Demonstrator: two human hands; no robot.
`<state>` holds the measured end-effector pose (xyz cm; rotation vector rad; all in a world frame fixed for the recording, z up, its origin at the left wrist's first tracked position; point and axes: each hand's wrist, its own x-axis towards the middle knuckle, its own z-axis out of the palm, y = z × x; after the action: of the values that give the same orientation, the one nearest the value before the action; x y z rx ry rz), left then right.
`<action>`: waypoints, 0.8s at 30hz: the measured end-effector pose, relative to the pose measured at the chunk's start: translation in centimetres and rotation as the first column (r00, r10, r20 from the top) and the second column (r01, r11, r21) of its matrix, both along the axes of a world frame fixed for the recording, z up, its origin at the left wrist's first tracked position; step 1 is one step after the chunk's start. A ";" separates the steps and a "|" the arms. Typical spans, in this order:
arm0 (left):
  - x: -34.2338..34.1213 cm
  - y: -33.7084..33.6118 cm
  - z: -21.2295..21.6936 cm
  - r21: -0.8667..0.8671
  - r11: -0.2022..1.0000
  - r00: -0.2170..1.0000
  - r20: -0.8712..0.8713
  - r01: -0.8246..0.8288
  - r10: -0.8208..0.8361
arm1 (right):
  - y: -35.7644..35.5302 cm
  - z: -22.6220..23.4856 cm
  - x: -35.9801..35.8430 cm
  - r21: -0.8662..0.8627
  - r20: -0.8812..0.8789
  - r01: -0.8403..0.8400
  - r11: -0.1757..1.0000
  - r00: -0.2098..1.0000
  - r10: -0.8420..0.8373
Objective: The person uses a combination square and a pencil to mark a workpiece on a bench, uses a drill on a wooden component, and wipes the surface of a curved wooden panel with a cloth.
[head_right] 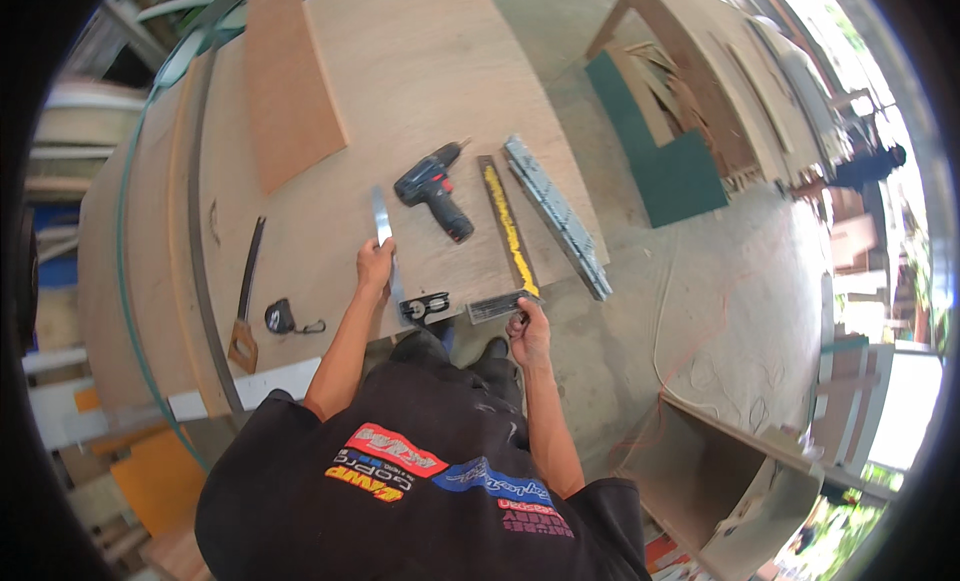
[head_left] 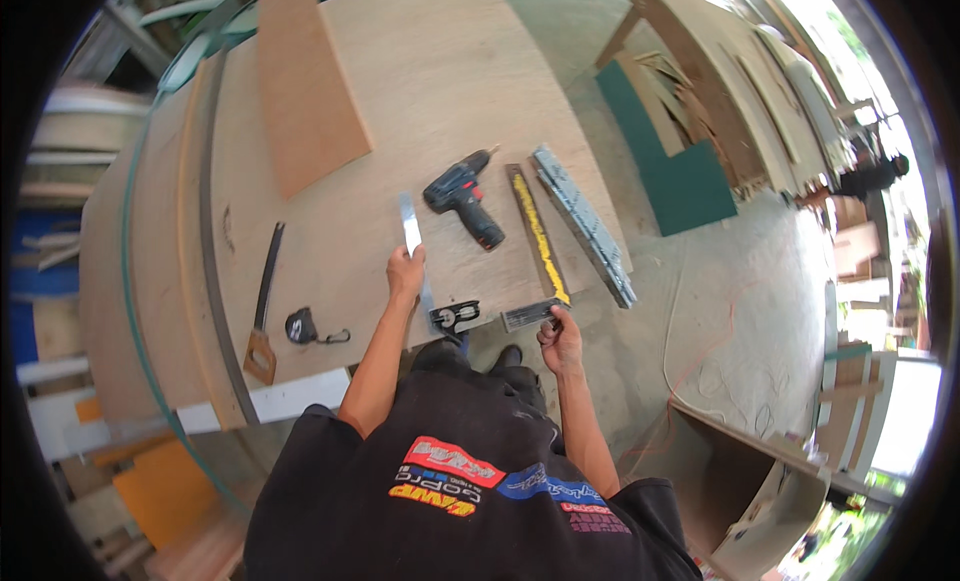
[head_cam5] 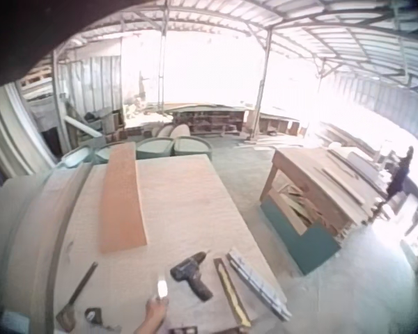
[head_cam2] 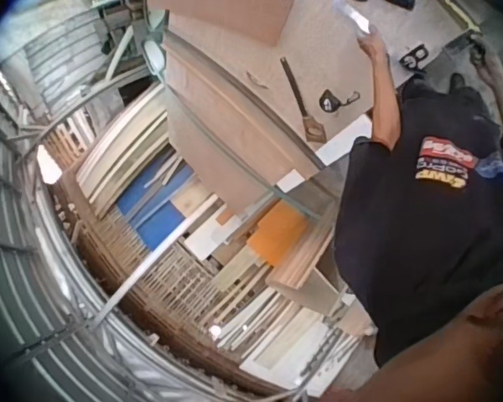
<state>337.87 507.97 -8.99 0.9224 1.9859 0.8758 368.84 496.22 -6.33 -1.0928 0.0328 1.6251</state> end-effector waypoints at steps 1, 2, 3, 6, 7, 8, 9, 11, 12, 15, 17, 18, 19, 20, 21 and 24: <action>-0.4 -0.2 -0.3 0.000 1.000 1.000 0.005 0.029 -0.029 | 0.0 0.0 0.6 0.035 -0.129 -0.019 0.999 0.991 0.023; -0.8 -0.6 -0.6 -0.001 0.998 0.998 0.007 0.062 -0.062 | 0.3 1.0 0.9 0.133 -0.194 -0.096 0.986 0.974 0.121; -0.8 -1.1 -0.7 0.072 0.997 0.999 0.037 0.014 -0.016 | 0.4 1.5 1.2 0.144 -0.214 -0.127 0.981 0.964 0.156; -0.8 -2.9 -0.6 0.152 0.988 0.999 0.050 -0.006 -0.001 | 0.9 3.8 2.2 0.180 -0.230 -0.201 0.963 0.943 0.240; -0.8 -4.0 -0.6 0.182 0.983 0.993 -0.115 -0.004 0.026 | 1.0 4.5 2.8 0.190 -0.178 -0.245 0.951 0.944 0.278; -0.4 -4.6 -0.2 0.214 0.977 0.960 -0.276 0.012 0.049 | 1.2 5.1 3.4 0.203 -0.125 -0.281 0.938 0.943 0.310; 0.0 -5.2 0.1 0.241 0.970 0.900 -0.430 0.035 0.075 | 1.3 5.6 4.1 0.215 -0.072 -0.316 0.924 0.938 0.338; 1.7 -7.1 3.3 -0.026 0.981 0.920 -0.352 -0.190 0.169 | 1.7 6.1 5.7 0.203 0.090 -0.427 0.881 0.904 0.418; 3.0 -8.4 5.1 -0.163 0.943 0.918 -0.324 -0.291 0.227 | 1.9 6.2 6.6 0.172 0.194 -0.509 0.843 0.857 0.478; 5.6 -13.2 3.0 -0.232 0.844 0.826 -0.439 -0.484 0.354 | 2.0 6.7 8.8 0.051 0.463 -0.666 0.744 0.676 0.573; 6.6 -15.2 1.7 -0.312 0.758 0.802 -0.025 -0.573 0.597 | 1.6 5.8 9.5 0.008 0.577 -0.731 0.683 0.561 0.594; 7.0 -15.9 1.1 -0.366 0.711 0.705 0.178 -0.600 0.686 | 1.3 5.8 9.6 0.002 0.610 -0.710 0.704 0.559 0.562; 7.6 -15.9 0.4 -0.339 0.732 0.655 0.329 -0.591 0.680 | 1.3 4.9 10.3 0.008 0.560 -0.692 0.722 0.601 0.570; 8.3 -15.8 0.1 -0.313 0.748 0.592 0.465 -0.585 0.658 | 1.1 3.1 11.0 0.007 0.502 -0.672 0.741 0.643 0.578; 8.6 -15.8 -0.3 -0.286 0.756 0.513 0.591 -0.589 0.622 | 1.0 2.2 11.3 0.003 0.442 -0.657 0.754 0.677 0.589; 8.5 -15.2 -1.7 -0.291 0.729 0.486 0.586 -0.620 0.648 | 0.8 0.0 11.8 0.014 0.184 -0.567 0.824 0.811 0.555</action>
<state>346.37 492.81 -10.70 -0.2487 1.6520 1.3328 380.60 497.01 -6.33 -1.2590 -0.5063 2.0263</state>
